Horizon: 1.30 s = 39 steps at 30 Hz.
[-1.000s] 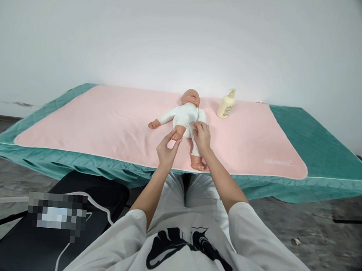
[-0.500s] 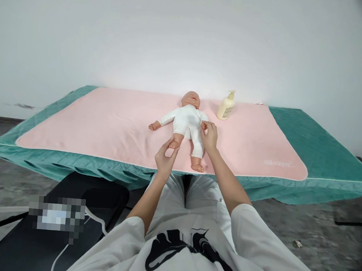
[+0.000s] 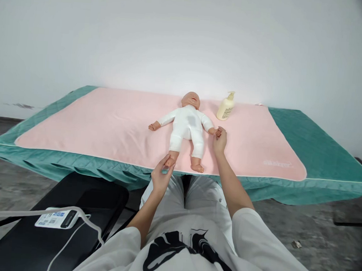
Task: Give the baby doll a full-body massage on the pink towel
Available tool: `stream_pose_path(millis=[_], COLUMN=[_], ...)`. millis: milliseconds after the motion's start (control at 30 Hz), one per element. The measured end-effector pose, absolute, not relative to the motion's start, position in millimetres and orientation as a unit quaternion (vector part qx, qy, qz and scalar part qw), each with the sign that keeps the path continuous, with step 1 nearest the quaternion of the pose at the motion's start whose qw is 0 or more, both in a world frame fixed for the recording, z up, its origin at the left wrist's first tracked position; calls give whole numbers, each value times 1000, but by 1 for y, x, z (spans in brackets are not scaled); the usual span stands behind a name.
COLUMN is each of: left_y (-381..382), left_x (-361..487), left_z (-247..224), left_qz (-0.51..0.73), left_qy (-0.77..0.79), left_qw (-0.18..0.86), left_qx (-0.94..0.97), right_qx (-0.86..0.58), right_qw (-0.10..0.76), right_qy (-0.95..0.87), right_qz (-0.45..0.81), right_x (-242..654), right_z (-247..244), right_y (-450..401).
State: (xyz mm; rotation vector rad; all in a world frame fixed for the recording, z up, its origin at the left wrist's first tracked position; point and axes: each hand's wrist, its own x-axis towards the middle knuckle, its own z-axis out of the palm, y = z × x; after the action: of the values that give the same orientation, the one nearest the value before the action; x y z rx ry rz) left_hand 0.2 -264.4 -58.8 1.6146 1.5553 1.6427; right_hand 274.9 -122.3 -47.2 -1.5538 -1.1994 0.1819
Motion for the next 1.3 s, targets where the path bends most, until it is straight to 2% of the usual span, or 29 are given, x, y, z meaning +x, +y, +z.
stream_pose_path(millis=[367, 667, 967, 1100, 1300], left_y=[-271, -271, -254, -245, -235], left_x=[-9, -6, 6, 13, 23], left_z=[-79, -75, -52, -43, -22], left_qz=[566, 592, 624, 626, 629], left_qy=[567, 556, 514, 507, 500], left_qw=[190, 189, 178, 186, 181], left_qx=[567, 552, 561, 562, 568], right_qx=[-669, -651, -585, -561, -563], right_qw=[543, 578, 637, 624, 548], right_qy=[-484, -472, -495, -542, -618], right_qz=[155, 143, 82, 32, -8], right_x=[291, 287, 261, 242, 216], right_z=[-54, -52, -37, -21, -5], right_y=[-117, -119, -117, -116, -122])
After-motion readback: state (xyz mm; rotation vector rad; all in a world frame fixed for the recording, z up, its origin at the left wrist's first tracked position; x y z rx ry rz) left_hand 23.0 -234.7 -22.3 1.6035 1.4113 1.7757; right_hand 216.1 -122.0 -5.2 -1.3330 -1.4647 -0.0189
